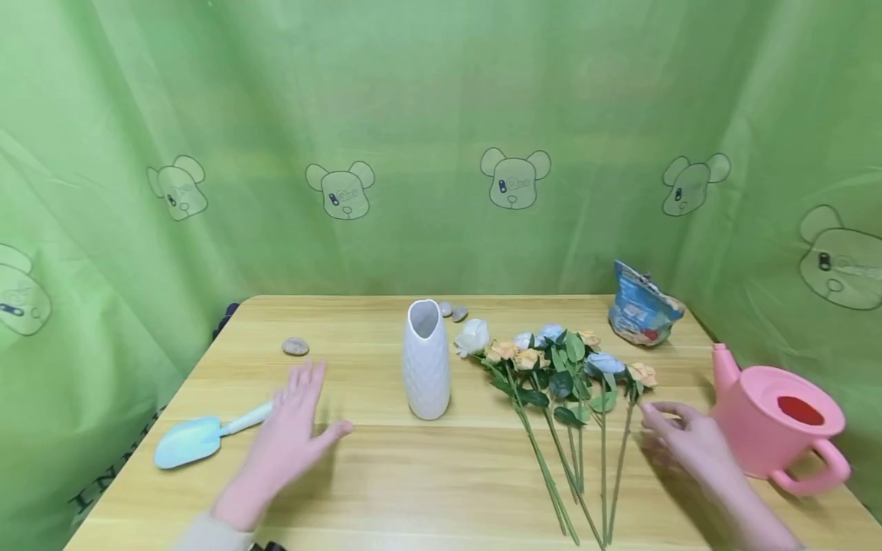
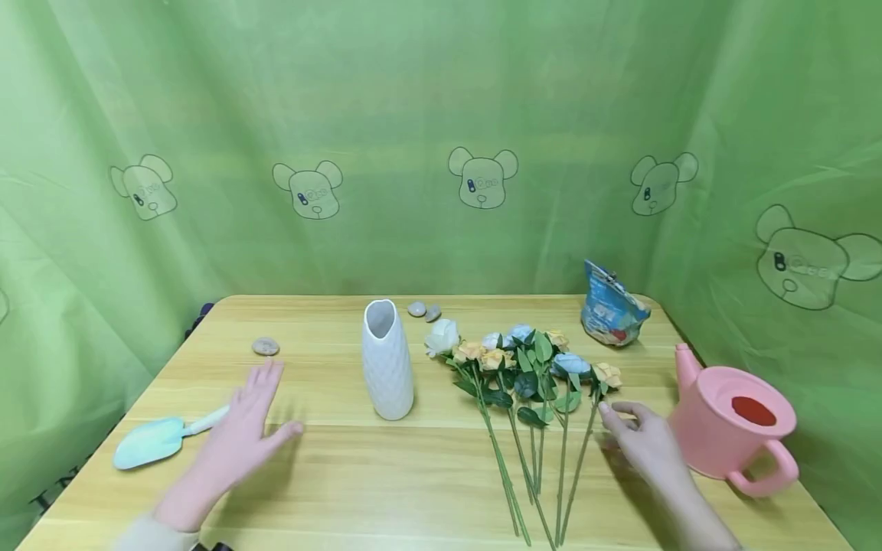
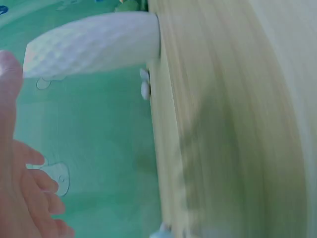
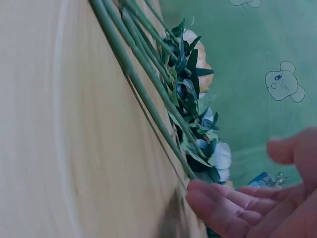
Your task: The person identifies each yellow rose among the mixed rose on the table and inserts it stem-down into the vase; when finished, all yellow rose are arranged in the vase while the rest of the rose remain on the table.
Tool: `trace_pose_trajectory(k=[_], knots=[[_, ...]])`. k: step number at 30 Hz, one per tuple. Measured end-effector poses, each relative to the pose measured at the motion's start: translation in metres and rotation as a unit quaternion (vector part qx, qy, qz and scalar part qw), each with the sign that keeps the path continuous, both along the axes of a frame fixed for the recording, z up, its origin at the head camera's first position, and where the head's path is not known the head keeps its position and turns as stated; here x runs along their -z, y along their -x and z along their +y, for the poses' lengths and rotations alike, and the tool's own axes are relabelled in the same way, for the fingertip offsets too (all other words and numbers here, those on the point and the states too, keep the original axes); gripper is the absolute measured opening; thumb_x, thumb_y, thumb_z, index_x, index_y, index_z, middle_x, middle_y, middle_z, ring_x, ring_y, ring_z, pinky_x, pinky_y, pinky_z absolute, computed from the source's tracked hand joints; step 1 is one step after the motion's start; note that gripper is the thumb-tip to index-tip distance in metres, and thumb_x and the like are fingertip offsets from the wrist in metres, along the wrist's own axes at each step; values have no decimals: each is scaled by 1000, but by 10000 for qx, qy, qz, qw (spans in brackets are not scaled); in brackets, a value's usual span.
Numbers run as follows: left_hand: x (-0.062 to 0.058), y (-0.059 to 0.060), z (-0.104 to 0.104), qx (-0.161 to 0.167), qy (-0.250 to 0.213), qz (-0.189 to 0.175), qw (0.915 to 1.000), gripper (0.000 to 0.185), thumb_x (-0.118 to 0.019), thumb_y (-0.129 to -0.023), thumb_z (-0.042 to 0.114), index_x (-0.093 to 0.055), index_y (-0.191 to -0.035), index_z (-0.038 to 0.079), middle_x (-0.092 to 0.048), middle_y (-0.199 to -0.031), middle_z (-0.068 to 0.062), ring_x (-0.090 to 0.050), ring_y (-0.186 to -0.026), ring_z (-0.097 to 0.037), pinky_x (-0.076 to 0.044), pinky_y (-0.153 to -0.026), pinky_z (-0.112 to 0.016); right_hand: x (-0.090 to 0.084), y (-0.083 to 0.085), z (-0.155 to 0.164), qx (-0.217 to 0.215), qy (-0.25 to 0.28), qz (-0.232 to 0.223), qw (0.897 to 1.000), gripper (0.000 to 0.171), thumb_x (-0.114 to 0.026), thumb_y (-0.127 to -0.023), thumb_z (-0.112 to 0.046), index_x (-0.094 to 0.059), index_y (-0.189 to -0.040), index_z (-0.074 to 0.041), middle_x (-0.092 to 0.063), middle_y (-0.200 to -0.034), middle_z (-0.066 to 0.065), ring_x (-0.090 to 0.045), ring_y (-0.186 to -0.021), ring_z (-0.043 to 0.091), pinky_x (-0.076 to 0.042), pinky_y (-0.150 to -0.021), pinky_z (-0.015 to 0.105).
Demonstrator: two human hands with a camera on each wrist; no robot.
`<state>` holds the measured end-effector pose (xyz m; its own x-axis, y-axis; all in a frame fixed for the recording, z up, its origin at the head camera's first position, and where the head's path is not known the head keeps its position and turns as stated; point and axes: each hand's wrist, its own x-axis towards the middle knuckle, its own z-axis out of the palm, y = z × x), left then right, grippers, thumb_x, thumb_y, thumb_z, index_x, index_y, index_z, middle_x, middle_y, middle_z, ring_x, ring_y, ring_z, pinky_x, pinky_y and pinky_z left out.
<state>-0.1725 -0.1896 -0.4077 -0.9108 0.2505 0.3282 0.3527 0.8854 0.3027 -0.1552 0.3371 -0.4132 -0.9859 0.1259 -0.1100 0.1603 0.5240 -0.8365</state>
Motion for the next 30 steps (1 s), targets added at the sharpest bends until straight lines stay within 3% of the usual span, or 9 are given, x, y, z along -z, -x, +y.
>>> trace_pose_trajectory(k=[3,6,9,14,17,22,26,30], knots=[[1,5,15,178,-1076,-250,9937,88,-58,-86,51,-13,-149,10,-17,-151,-18,-18,-136,-38,-18,-108,-56,7,2,3,284,1143,-650,9909,78,-49,-94,-45,-22,-134,16,-64,-97,23,-66,-78,26,-57,-70,40],[1,12,30,282,-2077,-426,9769,79,-60,-87,47,-22,-148,14,-27,-149,-14,-29,-133,-35,-26,-106,-53,13,5,6,283,1603,-943,9821,75,-49,-95,-39,-21,-132,19,-65,-90,13,-66,-75,25,-56,-71,41],[2,20,46,454,-3027,-597,9501,74,-63,-85,44,-32,-144,13,-36,-145,-13,-36,-130,-32,-30,-105,-50,16,7,8,241,1739,-1160,9776,74,-51,-95,-37,-20,-133,19,-64,-89,10,-65,-75,24,-56,-72,41],[4,35,70,666,-4156,-775,9038,72,-72,-80,33,-40,-138,5,-46,-136,-16,-44,-124,-29,-37,-102,-46,21,14,6,238,1887,-1287,9733,68,-56,-93,-30,-27,-131,19,-63,-86,9,-65,-72,23,-56,-71,40],[3,43,82,716,-4565,-823,8830,71,-76,-78,24,-41,-137,4,-48,-134,-17,-46,-123,-29,-37,-102,-47,22,19,2,291,1889,-1291,9730,58,-61,-91,-24,-39,-123,18,-63,-83,10,-65,-68,23,-57,-69,40],[-2,51,96,834,-5037,-859,8555,71,-76,-77,11,-40,-137,3,-48,-133,-22,-45,-122,-33,-35,-102,-50,22,28,-5,416,1690,-1294,9762,39,-65,-87,-13,-50,-109,16,-62,-73,11,-64,-60,21,-58,-61,36],[-14,49,106,1081,-5239,-929,8398,70,-75,-77,3,-39,-137,1,-49,-130,-23,-46,-120,-35,-38,-100,-51,23,32,-6,573,1557,-1284,9777,32,-63,-86,-6,-49,-106,14,-61,-68,11,-64,-57,21,-57,-57,35],[-19,48,114,1228,-5289,-977,8340,68,-75,-76,2,-42,-135,2,-51,-128,-21,-48,-118,-33,-41,-98,-46,23,29,-2,676,1633,-1167,9773,28,-60,-86,-4,-48,-106,11,-60,-71,10,-64,-57,21,-57,-55,34]])
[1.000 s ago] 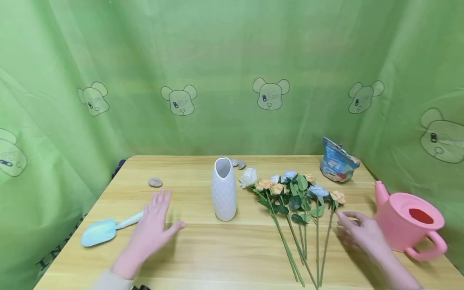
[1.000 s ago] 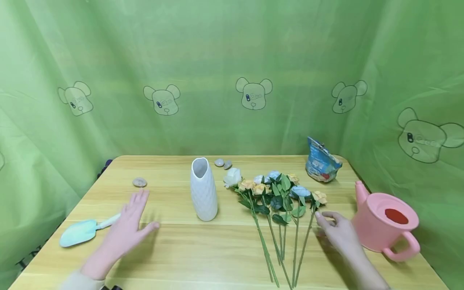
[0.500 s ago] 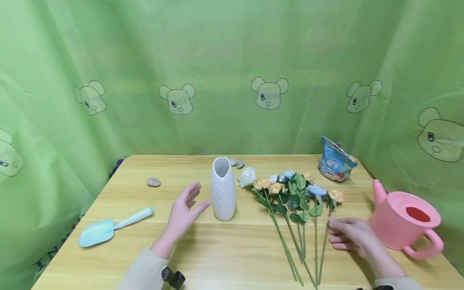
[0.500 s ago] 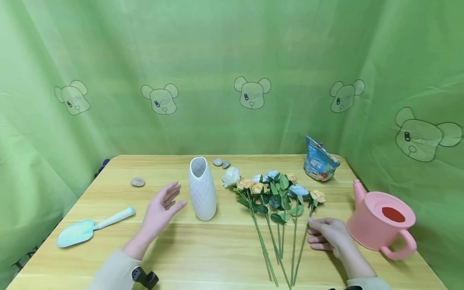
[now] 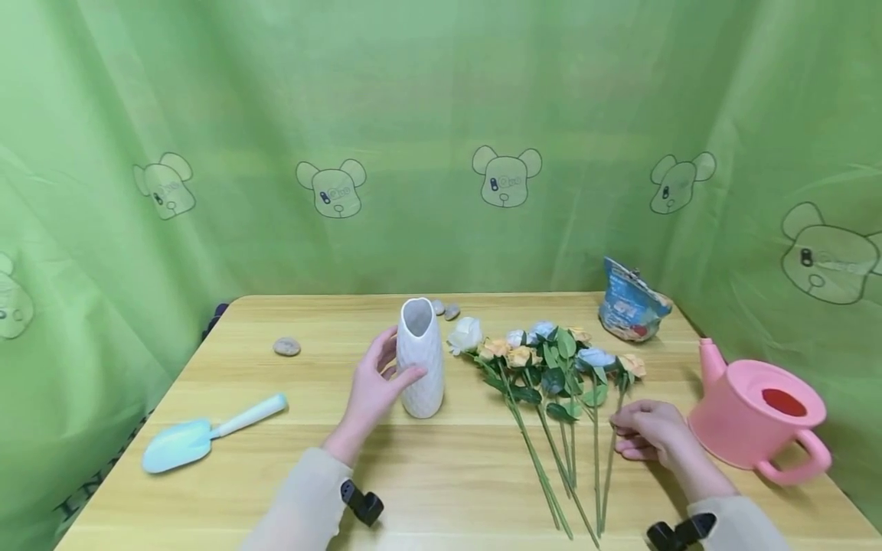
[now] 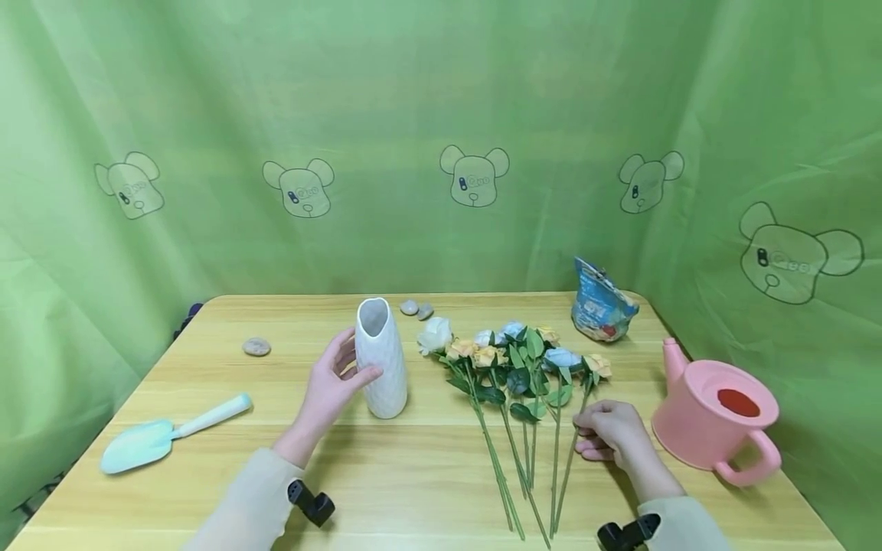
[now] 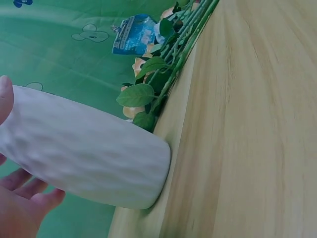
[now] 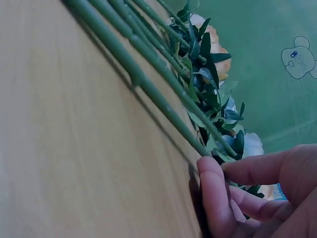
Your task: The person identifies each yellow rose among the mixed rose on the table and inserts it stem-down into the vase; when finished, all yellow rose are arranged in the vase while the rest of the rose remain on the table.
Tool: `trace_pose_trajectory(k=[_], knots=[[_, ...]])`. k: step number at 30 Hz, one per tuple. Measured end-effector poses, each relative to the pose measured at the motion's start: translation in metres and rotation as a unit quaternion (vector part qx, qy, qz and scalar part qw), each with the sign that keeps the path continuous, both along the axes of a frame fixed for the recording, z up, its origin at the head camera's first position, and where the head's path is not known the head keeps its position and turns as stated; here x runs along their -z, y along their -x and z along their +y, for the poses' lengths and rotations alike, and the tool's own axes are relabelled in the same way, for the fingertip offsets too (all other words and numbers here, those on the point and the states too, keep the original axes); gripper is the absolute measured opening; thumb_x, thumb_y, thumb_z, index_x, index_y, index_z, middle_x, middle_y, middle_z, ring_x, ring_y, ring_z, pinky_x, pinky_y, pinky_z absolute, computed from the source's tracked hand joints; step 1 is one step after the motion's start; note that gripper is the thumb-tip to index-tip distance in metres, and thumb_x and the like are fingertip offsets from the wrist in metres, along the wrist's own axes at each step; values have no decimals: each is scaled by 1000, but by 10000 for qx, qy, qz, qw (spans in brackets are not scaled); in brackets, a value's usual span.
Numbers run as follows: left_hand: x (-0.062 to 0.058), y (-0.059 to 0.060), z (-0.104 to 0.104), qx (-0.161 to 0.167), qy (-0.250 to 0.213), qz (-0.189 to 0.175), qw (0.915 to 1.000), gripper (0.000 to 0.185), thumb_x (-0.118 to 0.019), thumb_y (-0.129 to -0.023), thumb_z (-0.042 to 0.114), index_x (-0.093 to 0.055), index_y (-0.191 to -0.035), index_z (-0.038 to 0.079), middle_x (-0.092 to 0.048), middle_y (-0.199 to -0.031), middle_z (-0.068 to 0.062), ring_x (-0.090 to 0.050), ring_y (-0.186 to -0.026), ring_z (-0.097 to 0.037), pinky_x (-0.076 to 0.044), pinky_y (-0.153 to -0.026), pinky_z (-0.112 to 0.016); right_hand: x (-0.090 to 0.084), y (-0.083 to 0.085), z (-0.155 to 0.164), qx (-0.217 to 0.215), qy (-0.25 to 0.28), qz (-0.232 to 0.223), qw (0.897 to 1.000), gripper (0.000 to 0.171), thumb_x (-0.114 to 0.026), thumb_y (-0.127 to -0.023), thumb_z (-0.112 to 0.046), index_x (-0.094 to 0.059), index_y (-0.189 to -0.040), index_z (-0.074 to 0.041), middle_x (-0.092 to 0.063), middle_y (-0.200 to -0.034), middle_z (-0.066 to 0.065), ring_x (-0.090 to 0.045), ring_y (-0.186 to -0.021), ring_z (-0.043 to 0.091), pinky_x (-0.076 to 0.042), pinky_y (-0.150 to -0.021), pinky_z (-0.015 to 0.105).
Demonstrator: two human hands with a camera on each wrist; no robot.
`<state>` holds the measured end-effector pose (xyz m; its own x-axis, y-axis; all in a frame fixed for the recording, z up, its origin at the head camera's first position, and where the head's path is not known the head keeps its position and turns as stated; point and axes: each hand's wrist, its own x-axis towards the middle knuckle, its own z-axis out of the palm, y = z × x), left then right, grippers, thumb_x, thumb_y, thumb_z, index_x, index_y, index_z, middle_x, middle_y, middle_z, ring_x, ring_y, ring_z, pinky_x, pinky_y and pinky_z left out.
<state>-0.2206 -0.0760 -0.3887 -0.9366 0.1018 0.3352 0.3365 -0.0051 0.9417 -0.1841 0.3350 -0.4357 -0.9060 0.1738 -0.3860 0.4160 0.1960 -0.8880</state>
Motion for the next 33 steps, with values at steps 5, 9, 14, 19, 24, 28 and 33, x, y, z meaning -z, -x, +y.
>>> trace_pose_trajectory(k=[5,9,14,19,24,28,33], knots=[[4,2,2,-8,39,32,10000,71,-77,-74,3,-42,-136,2,-53,-127,-20,-49,-116,-32,-41,-98,-44,-22,-3,3,-23,-126,357,9993,37,-57,-90,-5,-41,-118,12,-62,-75,12,-64,-58,21,-57,-56,35],[7,2,2,-33,12,38,10000,71,-77,-74,4,-42,-136,4,-53,-127,-18,-50,-116,-30,-42,-99,-42,-54,-2,-3,-263,-667,1022,9922,51,-56,-92,-10,-32,-129,13,-62,-83,11,-65,-64,21,-58,-61,36],[7,3,3,-29,102,70,9999,69,-77,-75,8,-44,-135,7,-54,-126,-15,-50,-116,-28,-41,-99,-41,-93,2,-27,-310,-974,2158,9711,45,-59,-92,-16,-41,-124,10,-62,-82,4,-65,-65,18,-58,-62,35],[7,4,4,-3,130,83,9999,69,-77,-76,10,-43,-136,7,-52,-129,-15,-49,-118,-27,-40,-100,-41,-131,9,-72,-261,-503,3336,9410,30,-65,-87,-12,-55,-113,0,-65,-81,2,-65,-64,16,-57,-60,34],[7,5,4,-113,241,83,9996,69,-77,-77,13,-43,-136,10,-51,-131,-13,-48,-119,-25,-40,-100,-40,-173,18,-133,-314,2,4285,9030,36,-67,-86,-12,-56,-117,3,-66,-87,8,-65,-67,17,-57,-61,31],[8,5,3,-135,282,84,9995,70,-77,-77,14,-42,-137,9,-51,-131,-14,-48,-119,-26,-40,-100,-40,-200,28,-177,-276,183,4970,8671,33,-66,-86,-14,-59,-113,3,-65,-88,11,-64,-69,20,-57,-62,30],[9,2,3,-70,266,105,9996,69,-76,-77,13,-42,-137,9,-50,-132,-14,-48,-120,-26,-40,-100,-40,-215,50,-217,-244,714,5650,8216,24,-67,-85,-9,-62,-106,1,-65,-84,13,-63,-67,26,-57,-58,33]])
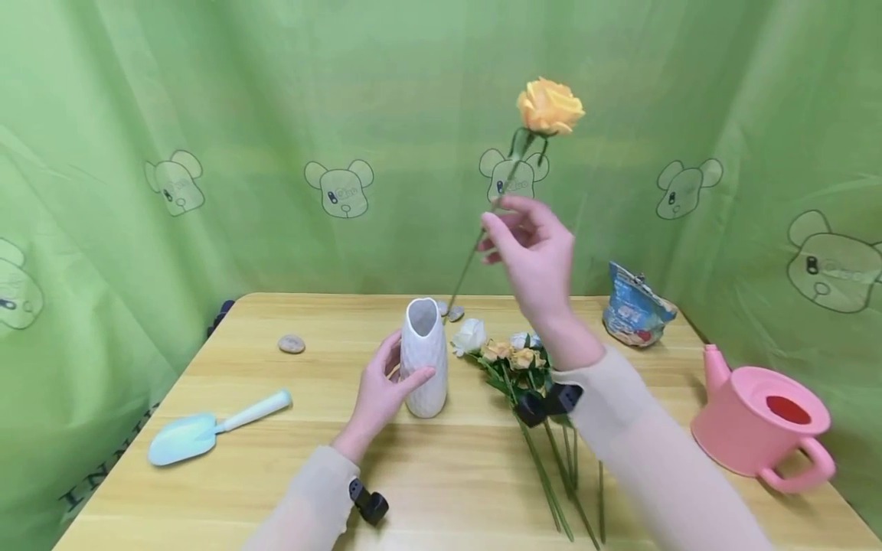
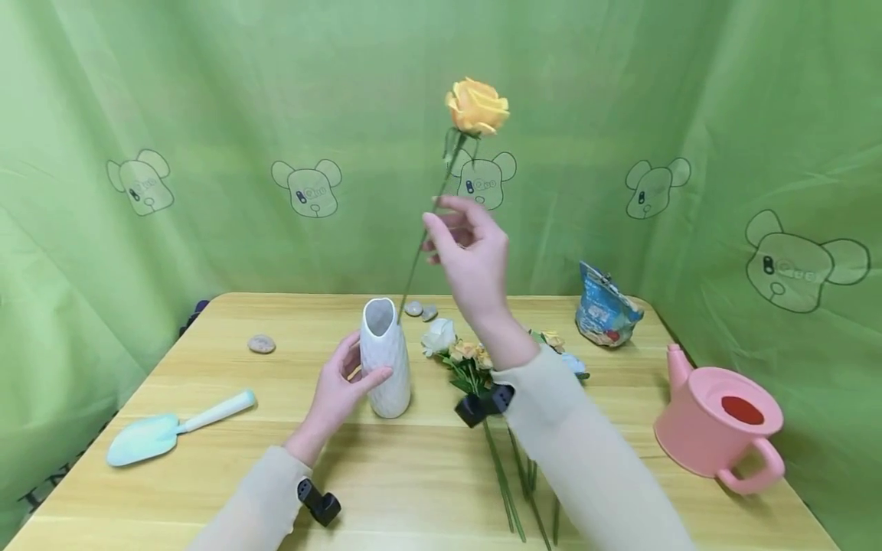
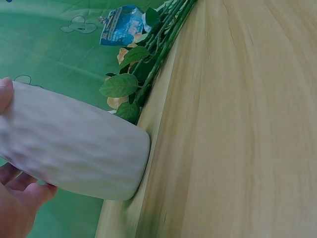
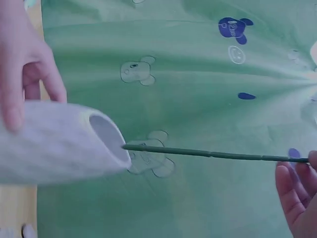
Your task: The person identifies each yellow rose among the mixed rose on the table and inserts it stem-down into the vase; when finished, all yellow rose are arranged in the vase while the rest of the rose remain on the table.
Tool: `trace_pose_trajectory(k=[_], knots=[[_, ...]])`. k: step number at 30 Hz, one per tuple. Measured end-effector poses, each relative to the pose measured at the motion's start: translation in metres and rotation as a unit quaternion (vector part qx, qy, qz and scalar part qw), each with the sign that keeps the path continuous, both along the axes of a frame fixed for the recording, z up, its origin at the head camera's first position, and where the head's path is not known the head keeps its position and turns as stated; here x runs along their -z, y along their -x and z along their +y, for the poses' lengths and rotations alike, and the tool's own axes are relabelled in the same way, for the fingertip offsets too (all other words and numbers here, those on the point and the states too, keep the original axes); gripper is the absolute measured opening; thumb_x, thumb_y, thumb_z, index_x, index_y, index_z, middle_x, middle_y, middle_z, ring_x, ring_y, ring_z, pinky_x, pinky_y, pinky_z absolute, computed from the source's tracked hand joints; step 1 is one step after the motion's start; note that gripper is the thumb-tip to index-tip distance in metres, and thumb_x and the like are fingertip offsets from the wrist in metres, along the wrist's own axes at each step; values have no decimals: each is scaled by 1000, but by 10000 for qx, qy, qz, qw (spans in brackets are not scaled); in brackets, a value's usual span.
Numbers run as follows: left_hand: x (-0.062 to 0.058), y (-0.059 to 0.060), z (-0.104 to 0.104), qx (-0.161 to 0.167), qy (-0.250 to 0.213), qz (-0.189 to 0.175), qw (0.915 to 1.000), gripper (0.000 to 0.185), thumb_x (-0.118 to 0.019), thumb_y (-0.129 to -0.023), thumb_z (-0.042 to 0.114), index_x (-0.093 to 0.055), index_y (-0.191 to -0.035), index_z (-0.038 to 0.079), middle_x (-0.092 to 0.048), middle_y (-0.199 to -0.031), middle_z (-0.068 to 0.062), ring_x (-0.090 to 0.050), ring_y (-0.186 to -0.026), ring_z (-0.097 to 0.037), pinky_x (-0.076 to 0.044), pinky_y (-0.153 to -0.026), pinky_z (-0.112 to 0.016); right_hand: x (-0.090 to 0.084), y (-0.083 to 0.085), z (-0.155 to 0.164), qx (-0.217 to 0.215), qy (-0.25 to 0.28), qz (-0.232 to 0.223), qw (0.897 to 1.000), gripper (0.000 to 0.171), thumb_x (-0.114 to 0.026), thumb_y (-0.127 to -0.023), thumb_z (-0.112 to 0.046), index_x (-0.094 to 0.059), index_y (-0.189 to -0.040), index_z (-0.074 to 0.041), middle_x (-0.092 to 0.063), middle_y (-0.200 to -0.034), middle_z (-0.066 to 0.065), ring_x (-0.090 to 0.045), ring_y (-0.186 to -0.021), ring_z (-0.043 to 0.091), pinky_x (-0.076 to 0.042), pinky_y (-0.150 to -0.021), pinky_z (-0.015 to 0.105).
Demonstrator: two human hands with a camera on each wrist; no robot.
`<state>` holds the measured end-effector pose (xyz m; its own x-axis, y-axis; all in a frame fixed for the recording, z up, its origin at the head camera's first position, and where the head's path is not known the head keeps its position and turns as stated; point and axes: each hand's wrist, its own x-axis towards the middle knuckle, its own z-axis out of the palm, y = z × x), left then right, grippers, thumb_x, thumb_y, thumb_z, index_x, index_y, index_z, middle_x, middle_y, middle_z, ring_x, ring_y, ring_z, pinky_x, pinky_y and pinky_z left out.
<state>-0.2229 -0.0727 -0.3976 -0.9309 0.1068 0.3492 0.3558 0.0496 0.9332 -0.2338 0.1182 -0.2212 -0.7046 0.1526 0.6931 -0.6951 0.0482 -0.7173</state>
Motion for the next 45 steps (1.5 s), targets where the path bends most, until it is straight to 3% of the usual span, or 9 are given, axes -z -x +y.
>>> trace_pose_trajectory(k=[4,8,13,21,26,33,41,45], knots=[[0,0,-1,8,3,43,10000,68,-76,-77,13,-43,-136,9,-50,-132,-14,-48,-120,-26,-40,-100,-40,11,15,-23,-174,-148,-40,9997,21,-65,-86,-7,-62,-105,1,-64,-83,14,-62,-66,27,-56,-57,35],[1,0,-1,-1,30,81,10000,68,-76,-77,13,-42,-136,9,-50,-132,-15,-48,-120,-27,-40,-100,-41,40,26,-36,-167,-925,-545,9941,25,-64,-87,-11,-61,-108,1,-64,-85,12,-61,-72,20,-56,-65,32],[1,1,-1,43,74,135,9999,67,-75,-79,14,-42,-137,9,-51,-132,-14,-48,-120,-26,-40,-100,-40,73,30,-45,-17,-1799,-855,9800,21,-67,-86,-13,-65,-104,-3,-65,-89,7,-59,-82,16,-54,-73,31],[2,0,0,34,-7,-6,10000,69,-75,-79,15,-41,-138,10,-51,-132,-14,-48,-120,-25,-40,-100,-39,97,31,-40,-146,-2299,-939,9686,21,-71,-82,-11,-70,-101,-3,-63,-102,6,-57,-95,19,-54,-75,29],[2,0,0,8,39,-25,10000,68,-75,-79,16,-42,-138,12,-52,-131,-12,-49,-119,-25,-40,-100,-40,109,30,-22,-299,-2215,-1264,9665,30,-73,-81,-11,-67,-109,-5,-62,-99,7,-58,-94,23,-54,-76,33],[1,-1,-1,-94,101,-77,9999,68,-76,-78,16,-42,-137,13,-52,-130,-11,-48,-119,-23,-39,-101,-39,94,-6,7,-108,-2290,-1619,9598,26,-66,-86,-6,-64,-111,3,-65,-100,19,-60,-91,28,-54,-75,33],[1,-1,0,-55,79,-13,10000,69,-75,-78,15,-41,-138,13,-51,-132,-10,-47,-121,-24,-38,-102,-40,130,-5,77,-65,-1915,-2110,9585,32,-66,-87,-18,-62,-115,-2,-64,-99,15,-61,-79,15,-56,-69,31],[2,-1,1,-46,92,-19,9999,69,-75,-78,15,-41,-138,13,-50,-133,-10,-47,-121,-24,-38,-102,-40,142,-13,106,139,-1823,-2303,9558,35,-66,-87,-21,-60,-116,-1,-63,-97,13,-62,-79,18,-57,-66,32]])
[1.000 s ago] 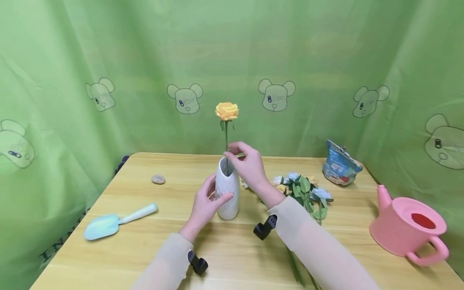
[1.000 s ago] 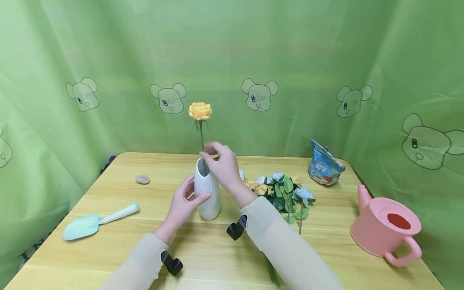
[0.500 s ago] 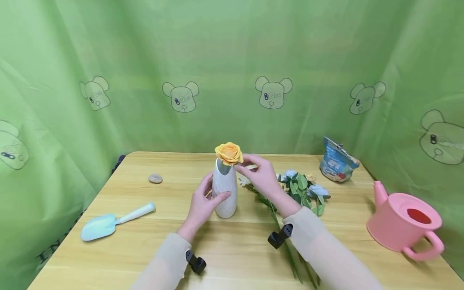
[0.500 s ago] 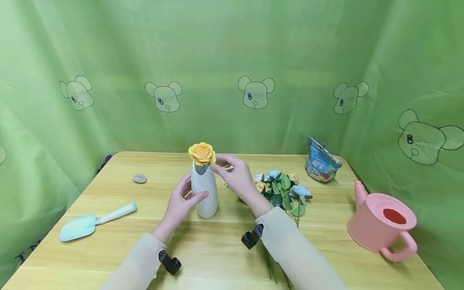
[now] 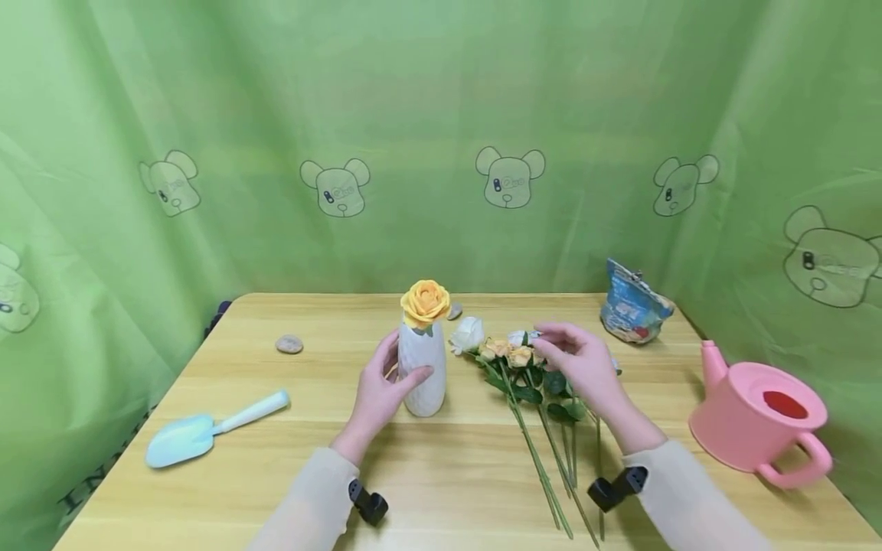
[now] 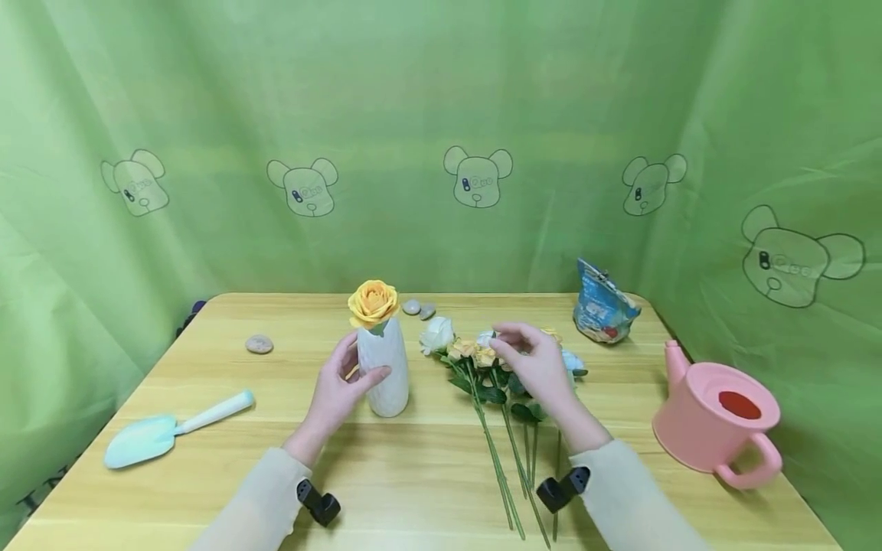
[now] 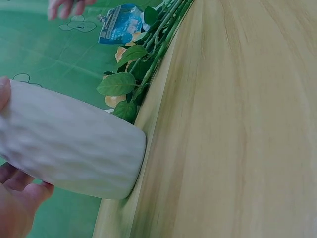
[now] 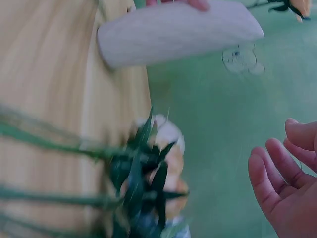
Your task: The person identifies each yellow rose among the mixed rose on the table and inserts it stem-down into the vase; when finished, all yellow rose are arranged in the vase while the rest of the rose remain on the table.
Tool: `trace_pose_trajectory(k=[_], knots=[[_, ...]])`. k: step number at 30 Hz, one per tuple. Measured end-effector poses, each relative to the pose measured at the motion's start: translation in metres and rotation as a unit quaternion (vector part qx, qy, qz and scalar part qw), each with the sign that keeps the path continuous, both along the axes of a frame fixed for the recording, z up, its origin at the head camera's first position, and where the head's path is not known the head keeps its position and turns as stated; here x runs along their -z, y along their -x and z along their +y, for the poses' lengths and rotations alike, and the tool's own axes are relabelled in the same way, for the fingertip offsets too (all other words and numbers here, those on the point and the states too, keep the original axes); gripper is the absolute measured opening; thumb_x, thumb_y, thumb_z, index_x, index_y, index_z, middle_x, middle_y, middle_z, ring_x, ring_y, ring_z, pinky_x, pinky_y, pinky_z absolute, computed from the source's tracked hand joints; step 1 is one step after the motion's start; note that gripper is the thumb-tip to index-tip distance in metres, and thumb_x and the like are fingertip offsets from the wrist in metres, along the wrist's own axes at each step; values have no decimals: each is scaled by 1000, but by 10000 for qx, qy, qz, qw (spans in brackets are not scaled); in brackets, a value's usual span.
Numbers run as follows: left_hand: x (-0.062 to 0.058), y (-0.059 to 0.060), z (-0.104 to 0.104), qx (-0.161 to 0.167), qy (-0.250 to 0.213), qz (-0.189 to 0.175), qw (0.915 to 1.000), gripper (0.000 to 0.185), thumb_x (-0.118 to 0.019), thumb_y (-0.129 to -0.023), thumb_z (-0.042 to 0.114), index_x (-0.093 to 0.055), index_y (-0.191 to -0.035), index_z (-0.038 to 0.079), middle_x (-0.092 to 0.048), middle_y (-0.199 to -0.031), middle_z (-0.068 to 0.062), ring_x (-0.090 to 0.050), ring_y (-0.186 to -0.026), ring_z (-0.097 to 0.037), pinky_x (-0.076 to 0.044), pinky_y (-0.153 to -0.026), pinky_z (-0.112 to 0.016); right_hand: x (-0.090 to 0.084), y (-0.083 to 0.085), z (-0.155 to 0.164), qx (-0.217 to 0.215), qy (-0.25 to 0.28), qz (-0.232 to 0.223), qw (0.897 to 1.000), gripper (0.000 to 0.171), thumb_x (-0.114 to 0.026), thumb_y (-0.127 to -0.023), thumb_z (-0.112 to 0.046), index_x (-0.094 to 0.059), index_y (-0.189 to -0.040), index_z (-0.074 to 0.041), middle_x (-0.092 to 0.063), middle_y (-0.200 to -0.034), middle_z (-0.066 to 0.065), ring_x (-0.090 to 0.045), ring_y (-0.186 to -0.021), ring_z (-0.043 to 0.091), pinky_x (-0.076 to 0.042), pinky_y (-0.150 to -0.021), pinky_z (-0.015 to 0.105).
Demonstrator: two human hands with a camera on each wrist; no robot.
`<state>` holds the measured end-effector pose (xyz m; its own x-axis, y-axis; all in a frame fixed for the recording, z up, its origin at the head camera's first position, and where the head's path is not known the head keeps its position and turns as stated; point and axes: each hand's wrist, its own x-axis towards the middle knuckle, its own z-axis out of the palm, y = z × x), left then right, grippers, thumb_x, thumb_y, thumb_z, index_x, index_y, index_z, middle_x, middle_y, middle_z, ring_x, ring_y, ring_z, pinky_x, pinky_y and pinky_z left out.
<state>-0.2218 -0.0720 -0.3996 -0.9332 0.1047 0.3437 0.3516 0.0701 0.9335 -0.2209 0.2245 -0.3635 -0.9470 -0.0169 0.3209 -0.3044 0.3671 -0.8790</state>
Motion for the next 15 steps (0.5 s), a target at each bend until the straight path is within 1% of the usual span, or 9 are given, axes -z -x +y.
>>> trace_pose_trajectory(k=[3,5,8,10,12,15], knots=[[1,0,-1,-19,-28,-20,10000,70,-75,-78,15,-40,-139,14,-51,-132,-9,-47,-121,-23,-38,-102,-39,7,-8,15,129,3,-96,9999,36,-65,-88,-20,-58,-116,2,-62,-96,16,-63,-78,20,-57,-64,34],[1,0,-1,-25,-50,-3,10000,70,-76,-78,15,-40,-139,13,-51,-132,-9,-47,-120,-23,-38,-102,-39,12,-13,23,230,0,-196,9995,37,-65,-88,-18,-57,-116,5,-62,-96,19,-63,-75,18,-57,-63,35],[3,0,-1,-8,-85,69,9999,70,-76,-78,16,-40,-139,13,-51,-131,-9,-48,-120,-24,-39,-101,-39,20,-20,34,365,42,-503,9981,37,-65,-88,-14,-55,-117,7,-63,-96,21,-63,-72,17,-57,-62,36],[6,2,-1,11,-121,133,9998,71,-76,-78,16,-41,-139,14,-52,-131,-10,-48,-120,-25,-39,-101,-41,26,-24,41,451,48,-813,9957,40,-65,-87,-12,-52,-119,9,-64,-94,21,-64,-71,19,-57,-62,37],[12,6,-1,8,-144,167,9998,71,-77,-77,18,-41,-138,16,-53,-130,-9,-48,-119,-25,-39,-101,-41,31,-28,47,507,93,-1223,9912,44,-65,-87,-12,-50,-122,10,-65,-93,21,-65,-71,23,-57,-63,39],[21,13,0,-19,-133,191,9997,71,-77,-76,24,-43,-137,21,-53,-129,-6,-49,-119,-23,-40,-100,-40,38,-32,54,584,282,-1906,9795,49,-65,-87,-12,-45,-126,11,-64,-92,21,-65,-72,28,-57,-64,40]])
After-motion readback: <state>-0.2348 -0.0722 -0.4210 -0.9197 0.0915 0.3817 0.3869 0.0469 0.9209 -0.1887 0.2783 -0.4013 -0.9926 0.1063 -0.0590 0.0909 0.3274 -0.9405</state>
